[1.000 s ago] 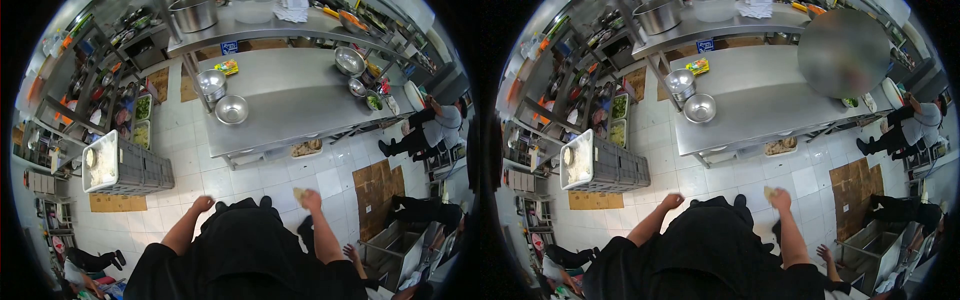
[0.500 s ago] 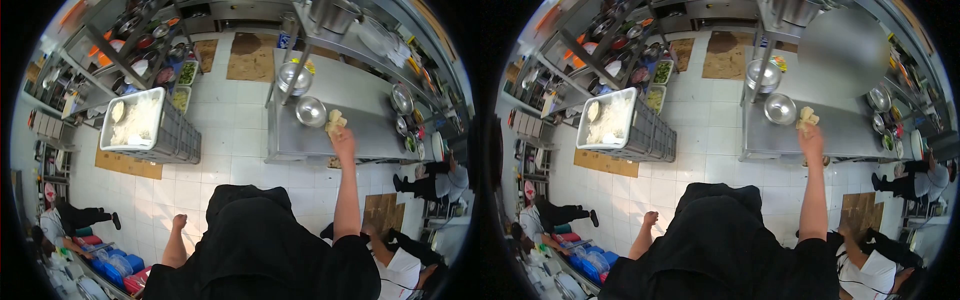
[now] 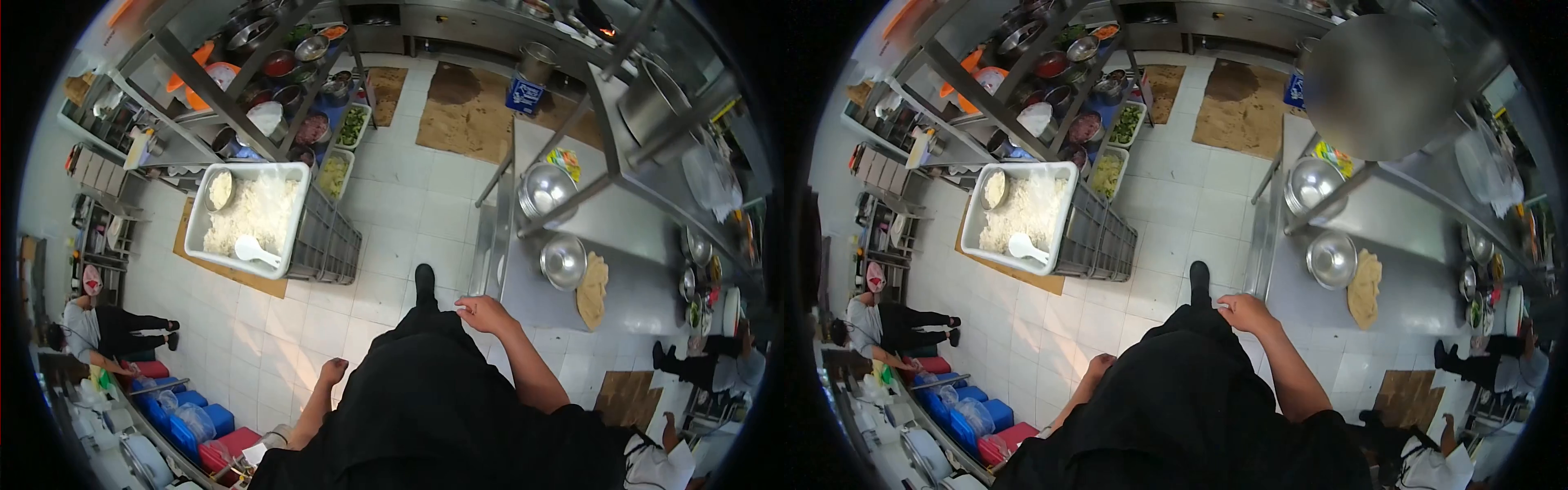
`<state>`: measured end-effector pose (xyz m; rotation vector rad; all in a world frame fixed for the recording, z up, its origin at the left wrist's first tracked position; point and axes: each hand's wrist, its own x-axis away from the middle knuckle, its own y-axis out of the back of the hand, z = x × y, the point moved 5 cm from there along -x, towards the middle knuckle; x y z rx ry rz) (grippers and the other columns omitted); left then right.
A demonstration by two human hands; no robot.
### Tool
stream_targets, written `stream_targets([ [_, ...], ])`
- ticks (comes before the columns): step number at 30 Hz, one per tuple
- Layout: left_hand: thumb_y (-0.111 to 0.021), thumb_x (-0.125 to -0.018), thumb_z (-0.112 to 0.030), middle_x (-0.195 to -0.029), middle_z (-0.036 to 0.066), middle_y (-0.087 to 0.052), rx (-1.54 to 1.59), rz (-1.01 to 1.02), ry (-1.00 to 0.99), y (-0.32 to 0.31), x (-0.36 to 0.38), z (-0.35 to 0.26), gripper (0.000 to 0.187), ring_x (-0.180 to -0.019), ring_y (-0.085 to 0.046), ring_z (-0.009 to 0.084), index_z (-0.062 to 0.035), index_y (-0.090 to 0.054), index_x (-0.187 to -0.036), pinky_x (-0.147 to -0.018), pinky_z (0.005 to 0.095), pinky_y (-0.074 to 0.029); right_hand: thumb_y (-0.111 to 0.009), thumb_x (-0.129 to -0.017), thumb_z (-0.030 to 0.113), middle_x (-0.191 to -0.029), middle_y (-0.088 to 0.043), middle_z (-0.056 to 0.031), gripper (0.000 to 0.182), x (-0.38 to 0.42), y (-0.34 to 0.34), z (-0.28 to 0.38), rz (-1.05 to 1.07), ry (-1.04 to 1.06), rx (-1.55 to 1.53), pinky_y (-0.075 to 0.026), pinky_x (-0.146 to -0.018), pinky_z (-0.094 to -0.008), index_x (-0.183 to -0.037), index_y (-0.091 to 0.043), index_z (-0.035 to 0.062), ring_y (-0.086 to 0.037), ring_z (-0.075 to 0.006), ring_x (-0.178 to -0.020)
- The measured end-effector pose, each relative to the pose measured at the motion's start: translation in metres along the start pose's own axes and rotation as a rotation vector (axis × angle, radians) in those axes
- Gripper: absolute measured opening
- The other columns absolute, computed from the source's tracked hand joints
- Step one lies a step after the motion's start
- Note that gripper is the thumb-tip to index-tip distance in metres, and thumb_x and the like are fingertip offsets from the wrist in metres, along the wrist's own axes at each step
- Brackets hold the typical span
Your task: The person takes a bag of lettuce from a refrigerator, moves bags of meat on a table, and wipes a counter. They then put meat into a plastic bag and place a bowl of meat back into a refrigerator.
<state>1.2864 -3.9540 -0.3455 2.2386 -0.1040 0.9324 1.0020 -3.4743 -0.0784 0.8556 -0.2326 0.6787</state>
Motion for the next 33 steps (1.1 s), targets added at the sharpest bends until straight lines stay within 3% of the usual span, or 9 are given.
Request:
stream_targets([
  [3, -0.058, -0.099, -0.043, -0.107, 0.024, -0.073, -0.106, -0.059, -0.065, 0.039, -0.032, -0.016, 0.043, -0.105, -0.068, 0.0436, -0.0034, -0.074, -0.106, -0.090, 0.0498, -0.055, -0.065, -0.096, 0.030, -0.099, -0.075, -0.0160, 0.034, -0.053, 0.031, 0.003, 0.051, -0.041, 0.080, -0.056, -0.085, -0.0445, -0.124, -0.071, 0.0132, -0.071, -0.0363, -0.096],
  [10, -0.066, -0.099, -0.032, -0.102, 0.021, -0.076, 0.079, -0.305, -0.101, 0.164, -0.116, -0.221, 0.033, -0.098, -0.074, 0.0357, -0.0025, -0.075, -0.109, -0.086, 0.0410, -0.058, -0.064, -0.097, 0.028, -0.103, -0.076, -0.0153, 0.032, -0.217, 0.106, 0.035, 0.033, 0.097, 0.185, -0.056, -0.088, -0.0473, -0.127, -0.070, 0.0181, -0.071, -0.0377, -0.100],
  [14, -0.063, -0.102, -0.026, -0.115, 0.018, -0.072, 0.335, -0.158, -0.302, 0.220, -0.134, -0.378, 0.030, -0.105, -0.071, 0.0325, -0.0032, -0.071, -0.119, -0.091, 0.0399, -0.055, -0.067, -0.094, 0.024, -0.093, -0.074, -0.0181, 0.036, -0.256, 0.145, 0.066, 0.030, 0.065, 0.038, -0.056, -0.083, -0.0453, -0.128, -0.069, 0.0135, -0.071, -0.0370, -0.092],
  [17, -0.063, -0.102, -0.027, -0.121, 0.017, -0.070, 0.112, -0.073, -0.549, 0.265, -0.155, -0.467, 0.030, -0.111, -0.068, 0.0353, -0.0032, -0.070, -0.120, -0.095, 0.0407, -0.054, -0.067, -0.093, 0.021, -0.091, -0.073, -0.0189, 0.036, -0.279, 0.142, 0.049, 0.028, -0.003, -0.075, -0.056, -0.079, -0.0446, -0.128, -0.069, 0.0136, -0.071, -0.0351, -0.086],
  [20, -0.063, -0.101, -0.026, -0.122, 0.015, -0.070, -0.035, 0.034, -0.703, 0.281, -0.209, -0.498, 0.029, -0.114, -0.066, 0.0368, -0.0049, -0.070, -0.119, -0.096, 0.0432, -0.053, -0.068, -0.092, 0.025, -0.101, -0.075, -0.0178, 0.036, -0.281, 0.113, -0.002, 0.023, -0.188, 0.174, -0.057, -0.085, -0.0441, -0.127, -0.069, 0.0143, -0.073, -0.0352, -0.098],
  [23, -0.063, -0.099, -0.031, -0.122, 0.014, -0.068, -0.269, 0.222, -0.727, 0.294, -0.263, -0.513, 0.031, -0.115, -0.064, 0.0375, -0.0071, -0.070, -0.118, -0.095, 0.0472, -0.053, -0.070, -0.090, 0.023, -0.091, -0.077, -0.0150, 0.036, -0.258, 0.070, -0.057, 0.047, -0.346, 0.040, -0.057, -0.082, -0.0430, -0.125, -0.071, 0.0116, -0.075, -0.0333, -0.090],
  [26, -0.065, -0.097, -0.035, -0.119, 0.014, -0.069, -0.442, 0.328, -0.784, 0.298, -0.326, -0.507, 0.034, -0.114, -0.065, 0.0383, -0.0086, -0.071, -0.117, -0.093, 0.0499, -0.053, -0.071, -0.091, 0.020, -0.077, -0.076, -0.0132, 0.036, -0.218, 0.049, -0.044, 0.000, -0.669, -0.359, -0.059, -0.069, -0.0373, -0.126, -0.071, 0.0096, -0.076, -0.0222, -0.064],
  [31, -0.066, -0.095, -0.038, -0.114, 0.016, -0.071, -0.807, 0.475, -0.774, 0.314, -0.391, -0.530, 0.036, -0.110, -0.067, 0.0394, -0.0080, -0.073, -0.114, -0.091, 0.0526, -0.054, -0.076, -0.084, 0.021, -0.072, -0.077, -0.0066, 0.042, -0.137, -0.033, -0.061, -0.367, -0.727, -0.360, -0.058, -0.073, -0.0316, -0.125, -0.072, 0.0103, -0.075, -0.0176, -0.067],
  [33, -0.066, -0.095, -0.039, -0.114, 0.016, -0.071, -0.885, 0.479, -0.807, 0.316, -0.407, -0.551, 0.037, -0.110, -0.067, 0.0388, -0.0075, -0.073, -0.113, -0.091, 0.0524, -0.055, -0.073, -0.086, 0.016, -0.083, -0.078, -0.0076, 0.041, -0.104, -0.083, -0.073, -0.275, -0.773, -0.403, -0.057, -0.067, -0.0294, -0.127, -0.071, 0.0094, -0.075, -0.0155, -0.072],
])
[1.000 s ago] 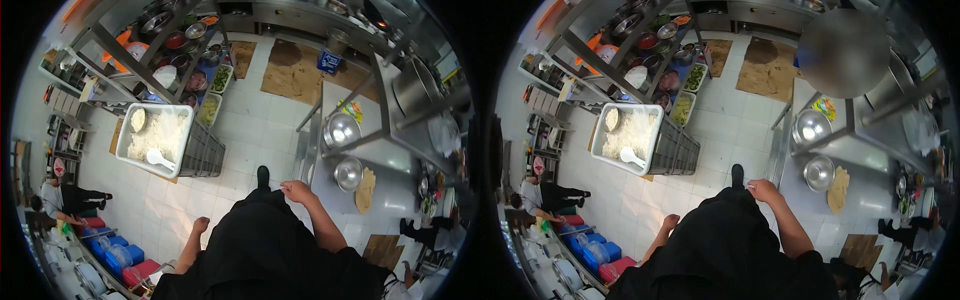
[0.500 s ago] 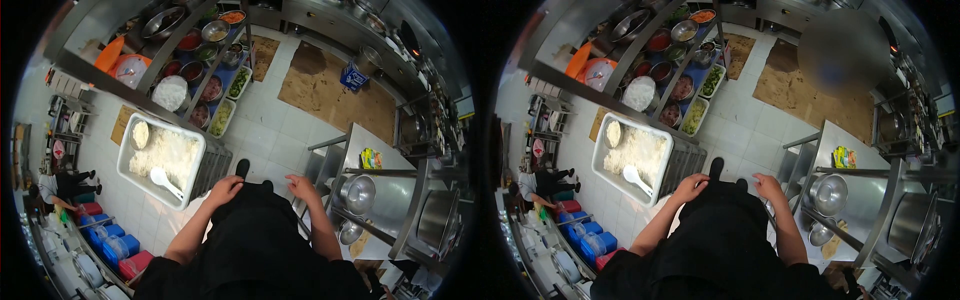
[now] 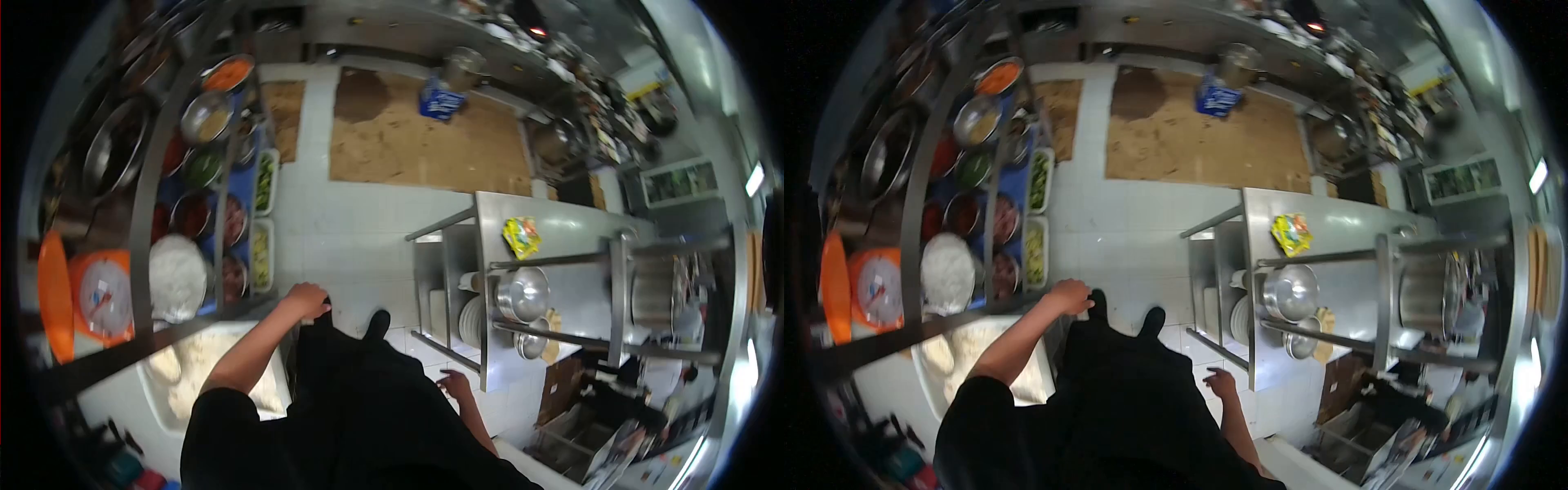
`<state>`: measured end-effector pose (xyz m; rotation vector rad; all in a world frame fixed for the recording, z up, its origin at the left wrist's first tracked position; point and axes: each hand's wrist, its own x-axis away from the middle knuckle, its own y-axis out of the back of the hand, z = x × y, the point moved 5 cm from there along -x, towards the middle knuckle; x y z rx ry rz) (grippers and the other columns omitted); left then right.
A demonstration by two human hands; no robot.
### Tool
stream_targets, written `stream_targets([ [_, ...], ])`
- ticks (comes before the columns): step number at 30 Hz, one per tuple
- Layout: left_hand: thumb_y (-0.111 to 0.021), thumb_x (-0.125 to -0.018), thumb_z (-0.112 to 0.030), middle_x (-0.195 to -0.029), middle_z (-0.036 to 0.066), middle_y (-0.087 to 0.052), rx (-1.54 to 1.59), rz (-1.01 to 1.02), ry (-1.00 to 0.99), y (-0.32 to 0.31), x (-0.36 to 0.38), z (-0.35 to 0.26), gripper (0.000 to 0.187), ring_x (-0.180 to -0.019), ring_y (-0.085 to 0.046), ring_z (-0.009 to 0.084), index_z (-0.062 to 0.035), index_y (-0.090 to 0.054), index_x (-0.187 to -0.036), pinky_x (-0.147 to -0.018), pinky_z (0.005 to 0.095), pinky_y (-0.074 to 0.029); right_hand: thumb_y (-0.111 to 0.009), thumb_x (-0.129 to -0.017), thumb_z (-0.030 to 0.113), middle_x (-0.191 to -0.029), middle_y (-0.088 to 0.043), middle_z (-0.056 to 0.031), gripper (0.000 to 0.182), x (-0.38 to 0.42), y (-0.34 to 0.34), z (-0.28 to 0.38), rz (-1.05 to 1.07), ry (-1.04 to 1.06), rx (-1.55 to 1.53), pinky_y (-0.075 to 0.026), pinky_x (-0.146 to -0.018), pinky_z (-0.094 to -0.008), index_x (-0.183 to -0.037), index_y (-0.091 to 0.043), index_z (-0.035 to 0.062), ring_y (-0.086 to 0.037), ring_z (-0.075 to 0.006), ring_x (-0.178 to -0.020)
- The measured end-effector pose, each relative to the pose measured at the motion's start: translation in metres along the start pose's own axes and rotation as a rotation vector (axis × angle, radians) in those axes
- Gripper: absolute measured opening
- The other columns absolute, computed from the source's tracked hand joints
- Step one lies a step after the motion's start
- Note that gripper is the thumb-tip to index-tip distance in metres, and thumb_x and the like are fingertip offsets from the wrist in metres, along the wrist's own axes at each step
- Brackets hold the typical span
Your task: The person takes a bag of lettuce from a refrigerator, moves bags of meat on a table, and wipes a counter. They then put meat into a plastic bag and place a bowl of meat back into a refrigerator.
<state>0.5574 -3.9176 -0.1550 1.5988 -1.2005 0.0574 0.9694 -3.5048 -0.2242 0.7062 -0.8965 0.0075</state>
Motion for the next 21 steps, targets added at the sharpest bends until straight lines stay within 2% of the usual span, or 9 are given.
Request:
stream_targets([
  [3, -0.066, -0.095, -0.040, -0.116, 0.016, -0.071, -0.057, -0.060, -0.073, 0.007, -0.024, -0.012, 0.039, -0.111, -0.066, 0.0380, -0.0068, -0.073, -0.113, -0.091, 0.0518, -0.054, -0.073, -0.089, 0.014, -0.088, -0.079, -0.0080, 0.044, 0.037, -0.047, -0.057, 0.024, -0.299, -0.493, -0.058, -0.060, -0.0361, -0.132, -0.067, 0.0112, -0.074, -0.0162, -0.073],
  [6, -0.065, -0.096, -0.041, -0.119, 0.017, -0.070, -0.053, -0.140, -0.133, 0.020, -0.029, -0.044, 0.041, -0.113, -0.065, 0.0382, -0.0063, -0.072, -0.116, -0.094, 0.0512, -0.053, -0.066, -0.095, 0.008, -0.105, -0.078, -0.0118, 0.048, 0.073, -0.068, -0.053, 0.162, -0.390, -0.244, -0.059, -0.066, -0.0423, -0.143, -0.057, 0.0107, -0.075, -0.0220, -0.082],
  [8, -0.064, -0.096, -0.041, -0.122, 0.017, -0.069, 0.044, -0.215, -0.249, 0.008, -0.033, -0.074, 0.043, -0.114, -0.065, 0.0385, -0.0060, -0.071, -0.119, -0.096, 0.0508, -0.053, -0.068, -0.095, 0.012, -0.106, -0.077, -0.0104, 0.045, 0.079, -0.093, -0.077, 0.195, -0.412, -0.472, -0.059, -0.067, -0.0429, -0.139, -0.061, 0.0105, -0.074, -0.0211, -0.081],
  [12, -0.061, -0.098, -0.042, -0.128, 0.018, -0.067, 0.048, -0.130, -0.350, -0.026, -0.015, -0.143, 0.045, -0.119, -0.062, 0.0388, -0.0074, -0.068, -0.127, -0.101, 0.0485, -0.050, -0.076, -0.088, 0.014, -0.092, -0.078, -0.0075, 0.033, 0.097, -0.100, -0.087, -0.077, -0.343, -0.540, -0.060, -0.070, -0.0394, -0.121, -0.075, 0.0094, -0.075, -0.0214, -0.076],
  [15, -0.061, -0.098, -0.045, -0.127, 0.019, -0.067, 0.004, -0.023, -0.364, -0.079, -0.009, -0.176, 0.048, -0.119, -0.062, 0.0393, -0.0077, -0.068, -0.128, -0.100, 0.0494, -0.051, -0.081, -0.082, 0.019, -0.089, -0.078, -0.0096, 0.038, 0.080, -0.110, -0.140, -0.292, 0.133, -0.111, -0.060, -0.071, -0.0353, -0.118, -0.076, 0.0102, -0.075, -0.0204, -0.074],
  [17, -0.060, -0.098, -0.046, -0.126, 0.020, -0.067, -0.056, 0.049, -0.287, -0.109, -0.001, -0.193, 0.049, -0.119, -0.062, 0.0395, -0.0075, -0.067, -0.128, -0.100, 0.0489, -0.051, -0.084, -0.076, 0.025, -0.091, -0.079, -0.0103, 0.042, 0.084, -0.115, -0.187, -0.313, -0.204, -0.427, -0.060, -0.074, -0.0341, -0.115, -0.078, 0.0115, -0.075, -0.0199, -0.074],
  [18, -0.059, -0.098, -0.048, -0.126, 0.020, -0.068, -0.134, 0.109, -0.229, -0.109, 0.014, -0.215, 0.051, -0.120, -0.062, 0.0397, -0.0070, -0.067, -0.128, -0.100, 0.0484, -0.051, -0.085, -0.075, 0.027, -0.088, -0.079, -0.0105, 0.045, 0.094, -0.111, -0.205, -0.357, -0.173, -0.388, -0.060, -0.074, -0.0364, -0.117, -0.078, 0.0129, -0.075, -0.0222, -0.076],
  [19, -0.059, -0.098, -0.049, -0.126, 0.021, -0.068, -0.115, 0.117, -0.227, -0.116, 0.020, -0.231, 0.052, -0.120, -0.062, 0.0398, -0.0069, -0.067, -0.128, -0.100, 0.0484, -0.050, -0.084, -0.077, 0.010, -0.081, -0.075, -0.0107, 0.048, 0.087, -0.126, -0.243, -0.372, -0.163, -0.529, -0.055, -0.055, -0.0330, -0.124, -0.074, 0.0104, -0.069, -0.0178, -0.064],
  [21, -0.059, -0.098, -0.050, -0.126, 0.021, -0.068, -0.081, 0.137, -0.234, -0.136, 0.032, -0.257, 0.053, -0.121, -0.062, 0.0399, -0.0068, -0.068, -0.128, -0.101, 0.0482, -0.050, -0.083, -0.078, 0.008, -0.085, -0.076, -0.0113, 0.052, 0.100, -0.140, -0.300, -0.327, -0.269, -0.579, -0.056, -0.056, -0.0334, -0.128, -0.071, 0.0093, -0.071, -0.0185, -0.068],
])
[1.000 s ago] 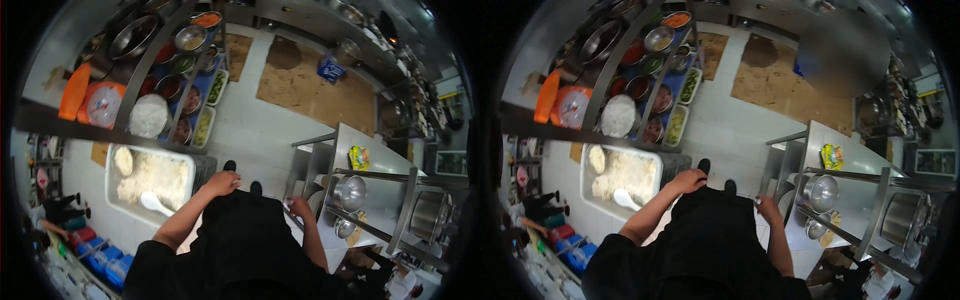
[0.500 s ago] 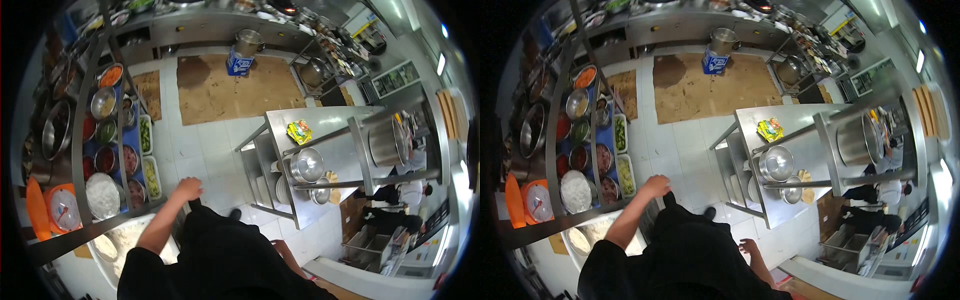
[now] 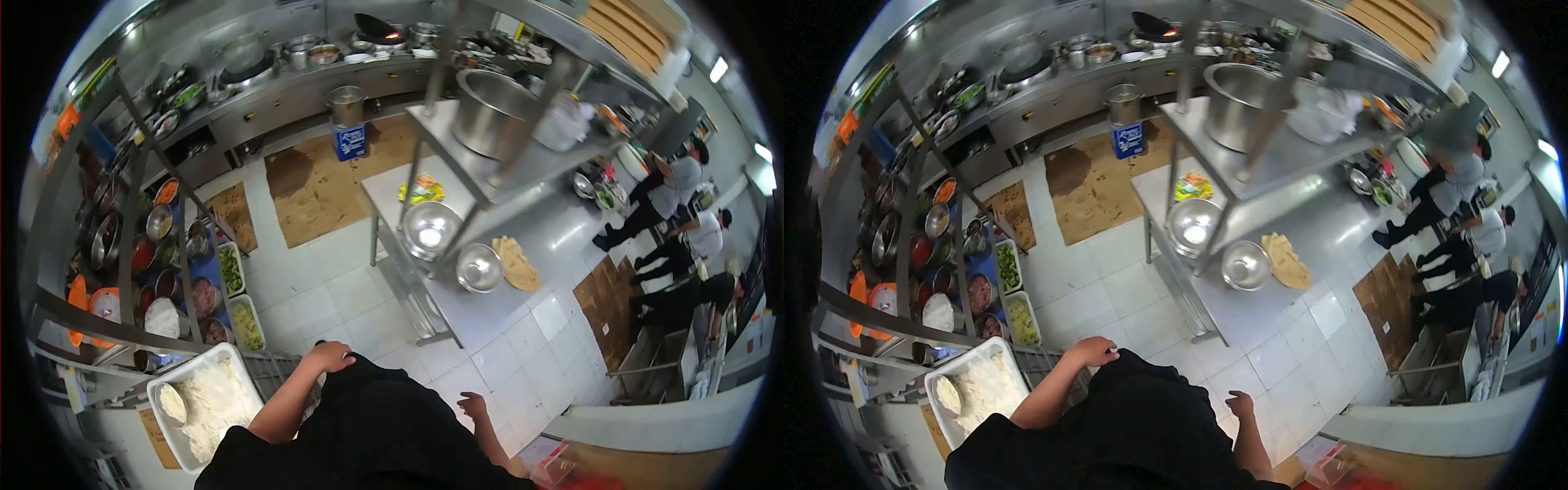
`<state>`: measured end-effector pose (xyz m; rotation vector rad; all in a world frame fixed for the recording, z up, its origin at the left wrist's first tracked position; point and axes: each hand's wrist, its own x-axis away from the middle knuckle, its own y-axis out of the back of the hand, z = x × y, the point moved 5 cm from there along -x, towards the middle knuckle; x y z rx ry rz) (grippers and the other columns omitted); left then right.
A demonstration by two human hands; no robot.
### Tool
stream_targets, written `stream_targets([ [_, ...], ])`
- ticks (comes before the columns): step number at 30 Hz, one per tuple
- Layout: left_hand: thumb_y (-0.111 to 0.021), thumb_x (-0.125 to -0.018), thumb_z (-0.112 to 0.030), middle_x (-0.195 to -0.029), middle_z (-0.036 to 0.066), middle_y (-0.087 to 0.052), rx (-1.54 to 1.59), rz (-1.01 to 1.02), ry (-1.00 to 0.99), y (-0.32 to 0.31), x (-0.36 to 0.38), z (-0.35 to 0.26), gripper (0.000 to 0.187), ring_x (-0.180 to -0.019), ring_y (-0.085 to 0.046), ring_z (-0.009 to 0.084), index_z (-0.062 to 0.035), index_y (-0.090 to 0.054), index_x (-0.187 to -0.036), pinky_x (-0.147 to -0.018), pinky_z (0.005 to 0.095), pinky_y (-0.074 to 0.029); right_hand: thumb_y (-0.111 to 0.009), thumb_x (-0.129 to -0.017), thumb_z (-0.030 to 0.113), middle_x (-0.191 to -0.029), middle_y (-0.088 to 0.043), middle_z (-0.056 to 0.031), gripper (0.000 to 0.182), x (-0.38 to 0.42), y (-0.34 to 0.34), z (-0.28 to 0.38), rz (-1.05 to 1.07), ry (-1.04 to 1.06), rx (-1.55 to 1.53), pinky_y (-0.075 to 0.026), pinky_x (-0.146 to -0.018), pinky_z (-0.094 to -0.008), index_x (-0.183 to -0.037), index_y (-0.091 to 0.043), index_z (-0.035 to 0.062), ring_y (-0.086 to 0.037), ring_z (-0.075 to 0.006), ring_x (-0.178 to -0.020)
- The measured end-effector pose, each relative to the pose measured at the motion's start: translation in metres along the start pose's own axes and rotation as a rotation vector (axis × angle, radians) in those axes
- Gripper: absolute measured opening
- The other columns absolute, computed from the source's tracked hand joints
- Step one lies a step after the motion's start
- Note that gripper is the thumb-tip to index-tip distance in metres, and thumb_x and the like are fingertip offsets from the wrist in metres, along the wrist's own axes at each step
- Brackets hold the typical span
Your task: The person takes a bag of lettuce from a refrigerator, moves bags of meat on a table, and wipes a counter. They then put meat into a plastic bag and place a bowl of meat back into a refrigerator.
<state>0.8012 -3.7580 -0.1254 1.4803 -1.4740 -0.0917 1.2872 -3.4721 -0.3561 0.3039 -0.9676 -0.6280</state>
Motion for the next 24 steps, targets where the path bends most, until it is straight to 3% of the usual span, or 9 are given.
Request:
stream_targets([
  [7, -0.058, -0.099, -0.050, -0.131, 0.018, -0.066, -0.221, 0.122, -0.240, -0.044, -0.040, -0.122, 0.054, -0.123, -0.061, 0.0374, -0.0075, -0.066, -0.131, -0.105, 0.0466, -0.049, -0.063, -0.091, -0.001, -0.091, -0.076, -0.0126, 0.040, 0.117, 0.034, -0.107, -0.064, -0.414, -0.543, -0.059, -0.057, -0.0353, -0.130, -0.067, 0.0045, -0.078, -0.0248, -0.073],
  [12, -0.060, -0.099, -0.044, -0.130, 0.016, -0.067, -0.336, 0.169, -0.537, -0.058, -0.065, -0.264, 0.048, -0.123, -0.062, 0.0361, -0.0077, -0.067, -0.129, -0.103, 0.0457, -0.050, -0.072, -0.084, 0.004, -0.079, -0.077, -0.0115, 0.046, 0.178, -0.064, -0.227, -0.212, -0.479, -0.703, -0.058, -0.053, -0.0347, -0.129, -0.068, 0.0057, -0.075, -0.0223, -0.062],
  [14, -0.059, -0.100, -0.042, -0.130, 0.016, -0.067, -0.353, 0.212, -0.716, -0.075, -0.078, -0.309, 0.045, -0.122, -0.062, 0.0359, -0.0078, -0.067, -0.129, -0.103, 0.0457, -0.050, -0.082, -0.076, 0.009, -0.081, -0.077, -0.0146, 0.051, 0.218, -0.093, -0.227, -0.291, -0.456, -0.420, -0.059, -0.055, -0.0337, -0.127, -0.072, 0.0108, -0.071, -0.0219, -0.056],
  [15, -0.059, -0.101, -0.041, -0.130, 0.016, -0.067, -0.356, 0.227, -0.757, -0.082, -0.081, -0.333, 0.044, -0.121, -0.062, 0.0357, -0.0078, -0.067, -0.128, -0.103, 0.0455, -0.050, -0.077, -0.080, 0.020, -0.091, -0.077, -0.0129, 0.046, 0.183, -0.185, -0.302, -0.259, -0.328, -0.231, -0.059, -0.066, -0.0352, -0.125, -0.073, 0.0111, -0.072, -0.0227, -0.071],
  [17, -0.058, -0.101, -0.039, -0.129, 0.015, -0.067, -0.352, 0.260, -0.836, -0.093, -0.082, -0.379, 0.042, -0.121, -0.062, 0.0354, -0.0079, -0.067, -0.128, -0.102, 0.0451, -0.051, -0.068, -0.088, 0.042, -0.112, -0.077, -0.0096, 0.047, 0.204, -0.234, -0.296, -0.265, -0.076, 0.171, -0.060, -0.088, -0.0383, -0.123, -0.074, 0.0117, -0.074, -0.0244, -0.101],
  [18, -0.058, -0.101, -0.038, -0.130, 0.015, -0.067, -0.356, 0.288, -0.874, -0.100, -0.083, -0.397, 0.041, -0.121, -0.062, 0.0352, -0.0080, -0.067, -0.128, -0.102, 0.0449, -0.051, -0.070, -0.090, 0.033, -0.122, -0.074, -0.0111, 0.039, 0.219, -0.236, -0.304, -0.073, -0.527, -0.310, -0.061, -0.084, -0.0401, -0.121, -0.074, 0.0114, -0.073, -0.0258, -0.103],
  [19, -0.059, -0.101, -0.037, -0.130, 0.014, -0.067, -0.356, 0.315, -0.909, -0.107, -0.083, -0.413, 0.040, -0.121, -0.062, 0.0351, -0.0082, -0.066, -0.128, -0.103, 0.0448, -0.051, -0.070, -0.089, 0.030, -0.121, -0.073, -0.0117, 0.038, 0.245, -0.227, -0.297, -0.055, -0.657, -0.532, -0.061, -0.080, -0.0410, -0.122, -0.073, 0.0112, -0.072, -0.0262, -0.101],
  [23, -0.062, -0.100, -0.034, -0.134, 0.014, -0.064, -0.339, 0.477, -0.983, -0.148, -0.108, -0.443, 0.039, -0.124, -0.061, 0.0339, -0.0086, -0.066, -0.129, -0.103, 0.0441, -0.050, -0.071, -0.088, 0.017, -0.121, -0.072, -0.0142, 0.040, 0.223, -0.185, -0.341, -0.122, -0.659, -0.890, -0.062, -0.066, -0.0444, -0.127, -0.071, 0.0104, -0.071, -0.0279, -0.091],
  [24, -0.062, -0.100, -0.033, -0.136, 0.013, -0.063, -0.337, 0.461, -0.995, -0.153, -0.113, -0.448, 0.038, -0.125, -0.060, 0.0336, -0.0087, -0.066, -0.129, -0.104, 0.0439, -0.050, -0.071, -0.083, 0.015, -0.119, -0.074, -0.0137, 0.048, 0.226, -0.119, -0.316, -0.222, -0.673, -0.638, -0.062, -0.074, -0.0426, -0.131, -0.070, 0.0116, -0.072, -0.0268, -0.099],
])
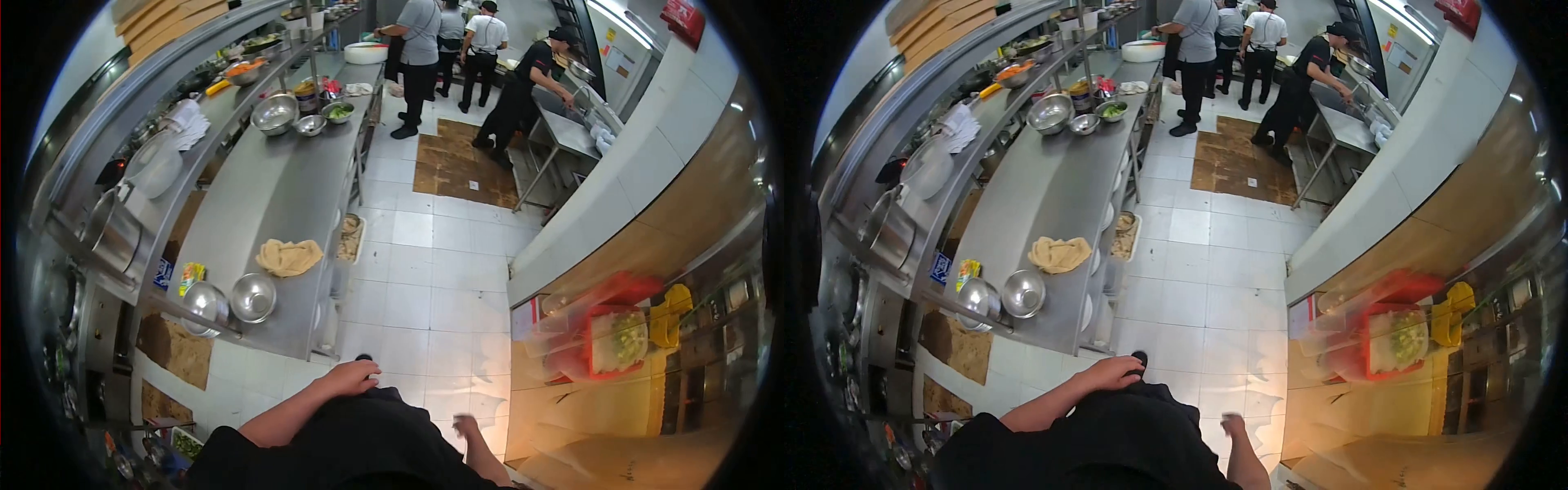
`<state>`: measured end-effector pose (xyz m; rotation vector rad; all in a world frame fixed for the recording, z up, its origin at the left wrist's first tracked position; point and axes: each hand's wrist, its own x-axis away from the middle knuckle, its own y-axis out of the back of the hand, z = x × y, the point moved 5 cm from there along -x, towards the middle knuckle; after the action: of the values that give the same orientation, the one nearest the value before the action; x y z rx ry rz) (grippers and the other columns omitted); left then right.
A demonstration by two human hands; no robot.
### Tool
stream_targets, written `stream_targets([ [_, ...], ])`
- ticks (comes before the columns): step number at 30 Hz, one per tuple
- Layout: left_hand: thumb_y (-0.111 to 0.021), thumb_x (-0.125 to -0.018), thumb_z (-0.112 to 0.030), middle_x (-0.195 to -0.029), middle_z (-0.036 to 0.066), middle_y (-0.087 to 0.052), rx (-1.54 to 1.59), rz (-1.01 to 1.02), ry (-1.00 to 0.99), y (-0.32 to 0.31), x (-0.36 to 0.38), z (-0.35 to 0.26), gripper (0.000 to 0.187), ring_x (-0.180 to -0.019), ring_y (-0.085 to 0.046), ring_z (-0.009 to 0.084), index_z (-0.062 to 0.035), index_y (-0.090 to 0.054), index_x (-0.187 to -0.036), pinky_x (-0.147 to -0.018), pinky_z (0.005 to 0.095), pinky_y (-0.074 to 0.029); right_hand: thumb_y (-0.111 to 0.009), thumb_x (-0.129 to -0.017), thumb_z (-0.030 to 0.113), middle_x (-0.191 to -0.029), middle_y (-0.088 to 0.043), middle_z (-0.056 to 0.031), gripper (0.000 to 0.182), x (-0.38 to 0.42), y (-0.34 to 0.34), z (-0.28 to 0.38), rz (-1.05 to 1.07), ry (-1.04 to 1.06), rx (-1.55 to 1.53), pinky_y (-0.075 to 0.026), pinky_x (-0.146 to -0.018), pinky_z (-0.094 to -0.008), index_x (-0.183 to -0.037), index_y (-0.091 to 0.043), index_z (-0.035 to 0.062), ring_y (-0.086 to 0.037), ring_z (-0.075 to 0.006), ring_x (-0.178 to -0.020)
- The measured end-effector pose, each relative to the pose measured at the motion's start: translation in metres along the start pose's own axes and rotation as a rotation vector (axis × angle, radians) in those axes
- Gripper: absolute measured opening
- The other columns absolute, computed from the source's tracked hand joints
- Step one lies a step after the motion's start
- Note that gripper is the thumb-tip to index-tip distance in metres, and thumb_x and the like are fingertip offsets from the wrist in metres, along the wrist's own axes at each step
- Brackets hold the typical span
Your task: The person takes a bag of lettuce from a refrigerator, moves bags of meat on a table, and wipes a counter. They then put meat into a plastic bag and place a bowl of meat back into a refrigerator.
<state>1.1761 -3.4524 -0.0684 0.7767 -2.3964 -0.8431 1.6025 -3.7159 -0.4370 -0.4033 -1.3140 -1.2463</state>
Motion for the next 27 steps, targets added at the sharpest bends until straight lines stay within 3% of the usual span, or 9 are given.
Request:
stream_targets([
  [1, -0.062, -0.099, -0.033, -0.138, 0.013, -0.061, -0.008, -0.018, -0.008, 0.002, -0.009, 0.001, 0.038, -0.126, -0.059, 0.0333, -0.0089, -0.066, -0.129, -0.104, 0.0436, -0.050, -0.066, -0.087, 0.011, -0.119, -0.074, -0.0153, 0.046, -0.011, 0.029, 0.058, -0.220, 0.407, 0.608, -0.059, -0.088, -0.0391, -0.133, -0.067, 0.0062, -0.074, -0.0273, -0.101],
  [4, -0.063, -0.099, -0.031, -0.145, 0.013, -0.056, 0.016, -0.047, 0.017, 0.007, -0.043, 0.014, 0.039, -0.129, -0.058, 0.0328, -0.0091, -0.065, -0.131, -0.105, 0.0430, -0.049, -0.067, -0.081, 0.009, -0.125, -0.073, -0.0159, 0.051, 0.052, 0.133, 0.229, -0.423, 0.559, -0.067, -0.053, -0.103, -0.0374, -0.131, -0.070, 0.0110, -0.068, -0.0292, -0.120],
  [5, -0.063, -0.099, -0.031, -0.147, 0.013, -0.055, 0.032, -0.051, 0.033, 0.009, -0.057, 0.019, 0.039, -0.130, -0.058, 0.0326, -0.0092, -0.065, -0.131, -0.105, 0.0429, -0.049, -0.065, -0.082, 0.005, -0.125, -0.073, -0.0159, 0.049, 0.049, 0.151, 0.268, -0.393, 0.588, -0.236, -0.056, -0.097, -0.0344, -0.131, -0.070, 0.0103, -0.071, -0.0276, -0.113],
  [6, -0.063, -0.098, -0.031, -0.148, 0.013, -0.054, 0.062, -0.041, 0.036, 0.010, -0.072, 0.025, 0.040, -0.130, -0.058, 0.0328, -0.0092, -0.064, -0.132, -0.106, 0.0430, -0.049, -0.063, -0.086, -0.001, -0.125, -0.073, -0.0105, 0.052, 0.036, 0.163, 0.295, -0.348, 0.602, -0.321, -0.055, -0.067, -0.0273, -0.137, -0.065, 0.0091, -0.070, -0.0131, -0.084],
  [9, -0.065, -0.098, -0.030, -0.151, 0.015, -0.050, 0.113, 0.014, 0.000, 0.015, -0.131, 0.043, 0.044, -0.130, -0.057, 0.0352, -0.0090, -0.062, -0.135, -0.106, 0.0447, -0.049, -0.061, -0.087, -0.003, -0.125, -0.073, -0.0089, 0.051, 0.032, 0.196, 0.366, -0.351, 0.722, -0.260, -0.056, -0.073, -0.0275, -0.137, -0.065, 0.0092, -0.070, -0.0134, -0.089],
  [15, -0.065, -0.098, -0.028, -0.153, 0.017, -0.048, 0.060, -0.011, -0.176, 0.086, -0.286, 0.052, 0.044, -0.130, -0.056, 0.0375, -0.0092, -0.060, -0.137, -0.105, 0.0463, -0.051, -0.069, -0.083, 0.030, -0.120, -0.073, -0.0177, 0.053, -0.077, 0.196, 0.224, -0.157, 0.400, 0.374, -0.055, -0.096, -0.0426, -0.133, -0.068, 0.0115, -0.072, -0.0325, -0.108],
  [16, -0.065, -0.098, -0.028, -0.153, 0.017, -0.048, 0.053, -0.025, -0.195, 0.107, -0.312, 0.050, 0.044, -0.131, -0.056, 0.0365, -0.0092, -0.060, -0.137, -0.105, 0.0462, -0.051, -0.067, -0.083, 0.023, -0.108, -0.077, -0.0156, 0.052, -0.071, 0.201, 0.201, -0.115, 0.382, 0.436, -0.059, -0.086, -0.0413, -0.133, -0.068, 0.0095, -0.074, -0.0302, -0.096],
  [20, -0.064, -0.099, -0.027, -0.154, 0.017, -0.047, 0.002, -0.125, -0.236, 0.192, -0.391, 0.043, 0.042, -0.131, -0.056, 0.0366, -0.0094, -0.060, -0.137, -0.105, 0.0463, -0.051, -0.065, -0.089, 0.007, -0.079, -0.070, -0.0098, 0.048, 0.024, 0.235, 0.154, -0.139, -0.138, -0.277, -0.057, -0.058, -0.0484, -0.136, -0.063, 0.0086, -0.069, -0.0248, -0.069],
  [27, -0.063, -0.100, -0.028, -0.155, 0.017, -0.047, -0.036, -0.124, -0.189, 0.265, -0.453, 0.055, 0.042, -0.133, -0.055, 0.0363, -0.0104, -0.060, -0.138, -0.106, 0.0463, -0.050, -0.067, -0.088, 0.009, -0.077, -0.070, -0.0092, 0.047, -0.009, 0.280, 0.216, -0.219, -0.138, -0.500, -0.057, -0.056, -0.0482, -0.135, -0.062, 0.0071, -0.069, -0.0246, -0.068],
])
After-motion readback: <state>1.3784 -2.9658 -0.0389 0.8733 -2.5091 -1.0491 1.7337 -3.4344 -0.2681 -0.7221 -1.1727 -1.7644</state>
